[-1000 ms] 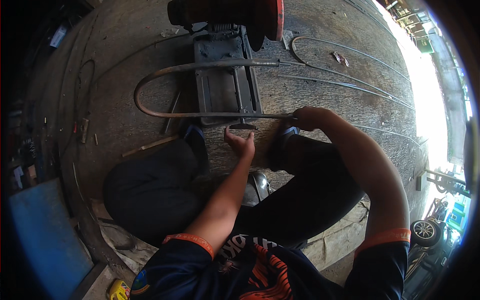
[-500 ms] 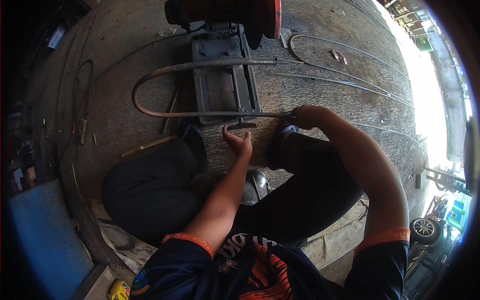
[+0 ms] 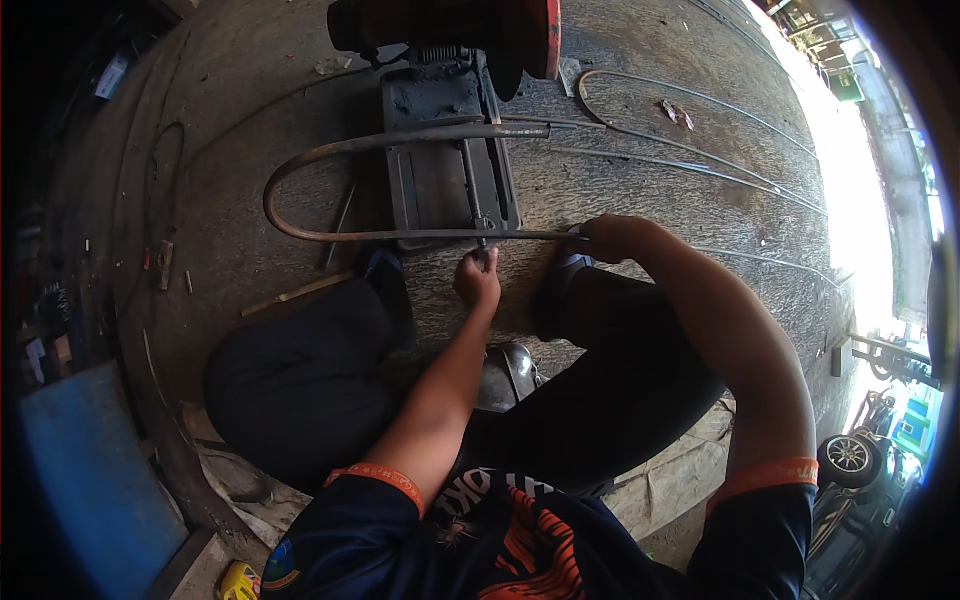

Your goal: The recorder secures a metal rod in a vice and cuts it using a chop saw.

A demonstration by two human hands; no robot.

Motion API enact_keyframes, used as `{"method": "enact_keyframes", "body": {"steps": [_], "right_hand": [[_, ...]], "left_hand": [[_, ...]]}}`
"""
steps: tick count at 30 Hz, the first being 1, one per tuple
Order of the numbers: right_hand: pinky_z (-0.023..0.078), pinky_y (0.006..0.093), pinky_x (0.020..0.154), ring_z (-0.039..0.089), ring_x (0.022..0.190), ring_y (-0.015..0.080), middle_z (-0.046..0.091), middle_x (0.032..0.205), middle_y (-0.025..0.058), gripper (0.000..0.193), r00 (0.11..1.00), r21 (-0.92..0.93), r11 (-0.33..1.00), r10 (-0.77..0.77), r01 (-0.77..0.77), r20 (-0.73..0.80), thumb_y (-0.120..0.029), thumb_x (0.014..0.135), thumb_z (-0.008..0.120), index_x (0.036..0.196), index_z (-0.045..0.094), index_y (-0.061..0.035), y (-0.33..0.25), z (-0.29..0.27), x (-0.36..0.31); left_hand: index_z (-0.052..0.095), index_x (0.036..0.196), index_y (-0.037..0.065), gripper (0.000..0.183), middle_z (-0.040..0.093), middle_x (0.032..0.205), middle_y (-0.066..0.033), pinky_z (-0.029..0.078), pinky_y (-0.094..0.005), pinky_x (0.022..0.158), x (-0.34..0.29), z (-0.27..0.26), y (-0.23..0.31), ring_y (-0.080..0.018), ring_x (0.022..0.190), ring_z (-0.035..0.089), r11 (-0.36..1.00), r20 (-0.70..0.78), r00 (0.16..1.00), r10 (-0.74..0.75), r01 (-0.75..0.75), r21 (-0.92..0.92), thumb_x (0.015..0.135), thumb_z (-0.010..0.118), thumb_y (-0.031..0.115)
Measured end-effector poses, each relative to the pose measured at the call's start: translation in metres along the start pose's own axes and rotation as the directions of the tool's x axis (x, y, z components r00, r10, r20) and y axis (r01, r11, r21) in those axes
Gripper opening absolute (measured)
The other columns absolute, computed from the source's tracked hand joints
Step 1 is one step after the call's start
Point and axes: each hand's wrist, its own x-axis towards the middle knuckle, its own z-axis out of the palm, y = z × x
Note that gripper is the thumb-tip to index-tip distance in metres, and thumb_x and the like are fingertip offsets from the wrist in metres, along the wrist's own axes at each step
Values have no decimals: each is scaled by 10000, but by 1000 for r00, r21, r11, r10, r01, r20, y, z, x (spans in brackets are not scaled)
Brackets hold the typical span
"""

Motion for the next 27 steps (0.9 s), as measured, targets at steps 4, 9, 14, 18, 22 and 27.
{"method": "enact_keyframes", "body": {"steps": [4, 9, 14, 18, 22, 27], "right_hand": [[507, 410, 734, 653, 764, 271, 666, 749, 124, 442, 1000, 33, 999, 15, -15, 1, -448, 942, 442, 1015, 658, -69, 1, 2, 1], [511, 401, 744, 656, 758, 270, 668, 780, 132, 449, 1000, 12, 1000, 6, -6, -23, -454, 940, 444, 1044, 648, -68, -4, -1, -3], [511, 398, 765, 656, 805, 280, 669, 878, 155, 463, 993, 61, 996, 59, -65, 100, -465, 937, 445, 1091, 634, -72, -6, -8, -4], [510, 402, 760, 653, 817, 280, 669, 901, 151, 456, 997, 59, 998, 26, -30, 72, -466, 937, 447, 1122, 624, -89, -7, -6, -4], [502, 415, 779, 645, 855, 295, 666, 930, 156, 445, 997, 14, 999, 45, -46, 69, -459, 945, 429, 1133, 620, -104, -8, -5, -4], [498, 424, 790, 640, 878, 302, 663, 944, 159, 434, 997, 6, 1000, 25, -26, 79, -446, 949, 423, 1161, 607, -115, -10, -8, -6]], "left_hand": [[532, 1039, 2, 501, 608, 750, -78, 497, -417, 634, 7, 7, -20, -228, 667, 614, 408, 432, 726, -534, 669, -621, 878, 569, 475], [406, 1252, -2, 649, 538, 1107, -152, 441, -417, 897, -16, 17, -12, -306, 1045, 539, 896, -200, 905, -376, 300, -326, 781, 738, 295], [408, 1108, 38, 510, 571, 806, -104, 482, -427, 607, -2, 19, -10, -283, 667, 590, 868, -269, 953, -140, -13, -496, 775, 751, 215], [411, 1015, 63, 341, 510, 613, -51, 399, -387, 414, 3, 15, -33, -189, 470, 523, -131, 651, 588, -480, 686, -715, 853, 674, 210], [471, 1001, 50, 264, 556, 664, -62, 456, -377, 476, -5, 35, -23, -220, 545, 588, 895, -434, 885, -167, -48, -443, 859, 653, 178], [550, 968, 56, 134, 597, 710, -56, 488, -307, 521, 3, 35, -13, -208, 602, 626, 580, -264, 912, -314, -36, -814, 846, 607, 64]]}}
